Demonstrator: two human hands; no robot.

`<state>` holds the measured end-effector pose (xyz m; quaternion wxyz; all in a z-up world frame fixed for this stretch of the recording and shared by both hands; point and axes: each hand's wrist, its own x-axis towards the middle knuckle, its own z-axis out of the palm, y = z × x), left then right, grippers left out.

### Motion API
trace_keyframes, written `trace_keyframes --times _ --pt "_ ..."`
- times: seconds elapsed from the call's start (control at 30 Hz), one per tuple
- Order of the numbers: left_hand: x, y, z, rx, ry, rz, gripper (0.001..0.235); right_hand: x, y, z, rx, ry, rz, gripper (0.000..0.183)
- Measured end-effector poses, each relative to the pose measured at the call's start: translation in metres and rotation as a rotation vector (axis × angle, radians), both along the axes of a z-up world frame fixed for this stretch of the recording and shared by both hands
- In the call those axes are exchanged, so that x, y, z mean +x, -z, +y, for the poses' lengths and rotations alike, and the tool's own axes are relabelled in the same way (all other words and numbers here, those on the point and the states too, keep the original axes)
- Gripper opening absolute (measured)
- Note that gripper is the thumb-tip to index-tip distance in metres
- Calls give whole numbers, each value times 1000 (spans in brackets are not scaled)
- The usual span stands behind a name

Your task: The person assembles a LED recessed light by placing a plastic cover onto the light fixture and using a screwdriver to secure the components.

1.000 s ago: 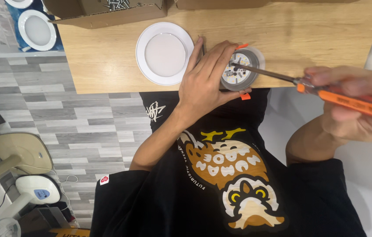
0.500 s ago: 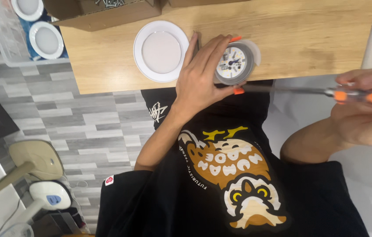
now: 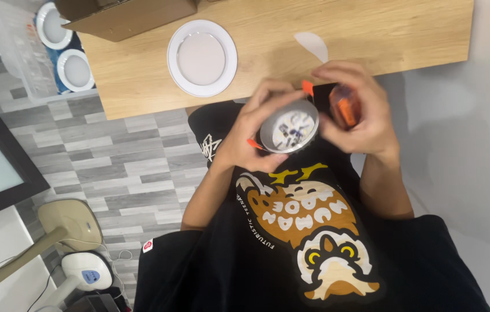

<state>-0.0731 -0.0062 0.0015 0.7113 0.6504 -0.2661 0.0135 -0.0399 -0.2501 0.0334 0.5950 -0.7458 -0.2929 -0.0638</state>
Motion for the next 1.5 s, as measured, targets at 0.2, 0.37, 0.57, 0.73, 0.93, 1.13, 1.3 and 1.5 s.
trace_keyframes --times 0.2,0.37,0.57,0.73,0.93,1.13,1.3,1.5 --pt "-26 24 1 -350 192 309 87 -24 13 7 126 -48 66 61" --pt "-38 46 11 -254 -20 288 63 -40 24 8 225 -41 198 58" --pt "-45 18 0 -214 -307 184 46 -64 35 10 290 73 352 57" --pt "-53 -3 3 199 -728 -93 49 -77 48 15 224 228 333 52" --pt "-57 -6 3 9 -540 -45 50 -76 59 11 216 166 345 58" --pt "-59 -10 12 39 -645 -204 46 -78 64 17 317 181 382 55" --pt "-61 -27 15 121 -699 -441 45 -77 67 19 372 136 339 55" --pt "-60 -59 33 97 -240 -253 60 -64 34 19 141 63 104 57"
